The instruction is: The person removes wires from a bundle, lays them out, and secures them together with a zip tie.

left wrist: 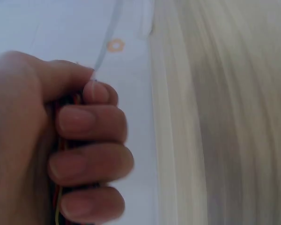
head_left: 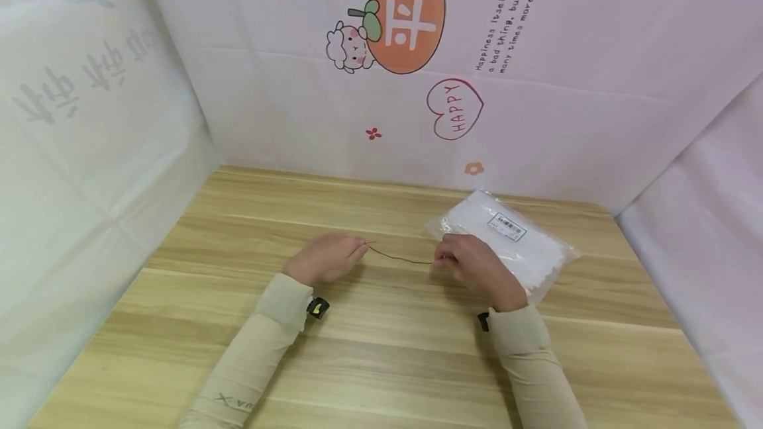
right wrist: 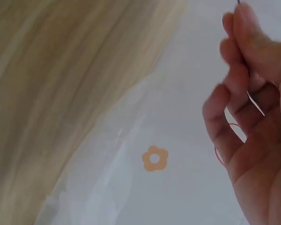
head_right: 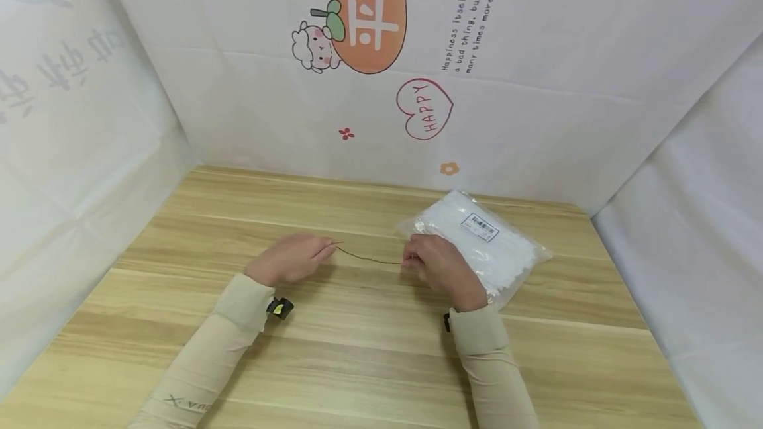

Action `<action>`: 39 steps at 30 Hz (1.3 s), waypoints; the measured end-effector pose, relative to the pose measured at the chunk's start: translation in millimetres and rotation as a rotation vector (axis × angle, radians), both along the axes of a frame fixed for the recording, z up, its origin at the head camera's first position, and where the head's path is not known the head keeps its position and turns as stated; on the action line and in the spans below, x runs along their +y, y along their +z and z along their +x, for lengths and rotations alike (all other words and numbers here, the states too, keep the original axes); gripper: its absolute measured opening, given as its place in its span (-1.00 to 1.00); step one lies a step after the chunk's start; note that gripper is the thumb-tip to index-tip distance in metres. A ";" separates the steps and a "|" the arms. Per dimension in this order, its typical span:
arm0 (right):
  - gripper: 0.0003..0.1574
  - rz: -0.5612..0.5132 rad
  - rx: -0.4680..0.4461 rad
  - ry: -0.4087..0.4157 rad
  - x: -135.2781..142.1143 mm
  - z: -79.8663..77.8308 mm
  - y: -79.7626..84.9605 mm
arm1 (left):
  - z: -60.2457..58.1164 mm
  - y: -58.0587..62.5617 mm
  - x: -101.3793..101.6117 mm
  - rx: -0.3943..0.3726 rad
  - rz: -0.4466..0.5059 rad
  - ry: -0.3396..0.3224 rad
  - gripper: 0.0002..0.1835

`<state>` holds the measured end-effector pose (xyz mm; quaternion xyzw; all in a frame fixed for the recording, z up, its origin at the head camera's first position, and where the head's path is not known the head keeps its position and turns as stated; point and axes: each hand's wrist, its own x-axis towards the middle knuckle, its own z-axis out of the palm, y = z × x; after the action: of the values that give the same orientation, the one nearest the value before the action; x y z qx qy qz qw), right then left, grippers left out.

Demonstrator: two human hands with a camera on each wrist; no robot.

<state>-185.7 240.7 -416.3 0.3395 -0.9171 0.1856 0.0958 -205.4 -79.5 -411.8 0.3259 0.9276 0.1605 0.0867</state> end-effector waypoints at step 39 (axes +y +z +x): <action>-0.62 -0.127 0.174 -0.108 63.4 -2.1 10.7 | 4.1 -3.0 -53.8 -0.008 -0.084 -0.011 -0.61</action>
<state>-187.8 304.1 -405.6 0.2974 -0.9088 0.2077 0.2060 -201.3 -133.3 -414.8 0.3264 0.9314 0.1223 0.1051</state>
